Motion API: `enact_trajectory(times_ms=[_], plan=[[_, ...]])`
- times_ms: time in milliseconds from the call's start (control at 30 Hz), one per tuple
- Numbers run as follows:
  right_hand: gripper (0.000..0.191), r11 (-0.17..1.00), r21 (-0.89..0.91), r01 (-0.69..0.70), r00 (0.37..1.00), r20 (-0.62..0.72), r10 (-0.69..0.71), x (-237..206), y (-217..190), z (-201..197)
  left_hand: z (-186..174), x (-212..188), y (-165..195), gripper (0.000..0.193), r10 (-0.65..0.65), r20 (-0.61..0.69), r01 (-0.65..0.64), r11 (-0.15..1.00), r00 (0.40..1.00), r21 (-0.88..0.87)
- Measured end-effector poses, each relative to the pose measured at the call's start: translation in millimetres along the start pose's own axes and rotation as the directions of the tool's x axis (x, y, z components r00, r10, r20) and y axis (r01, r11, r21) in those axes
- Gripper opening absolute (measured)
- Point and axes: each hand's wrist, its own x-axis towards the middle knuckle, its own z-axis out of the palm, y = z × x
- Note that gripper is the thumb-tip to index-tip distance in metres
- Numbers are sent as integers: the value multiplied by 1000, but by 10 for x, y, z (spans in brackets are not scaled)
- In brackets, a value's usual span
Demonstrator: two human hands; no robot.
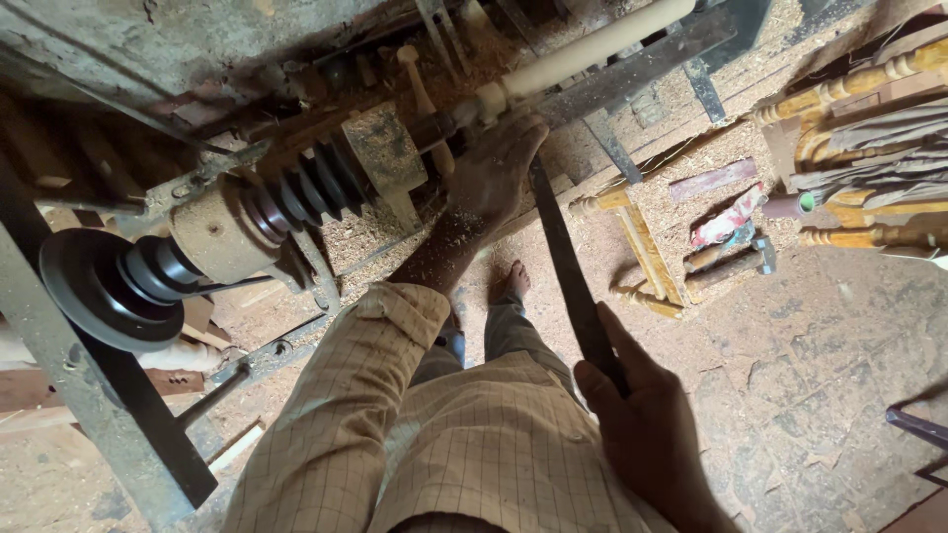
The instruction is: The person turns a wooden spindle blank on a lathe, holding a long chisel against the rotating wood to shape beads and profiles, steadying the tool with the other hand. They later switch to a smaller gouge and continue cutting the spindle while the lathe spins.
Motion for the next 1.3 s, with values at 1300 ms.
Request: enact_trajectory(times_ms=[1300], plan=[[67,996,-27,86,942,329,-72,1061,857,-1273,-107,91,200,26,-66,-6,66,997,998,-32]])
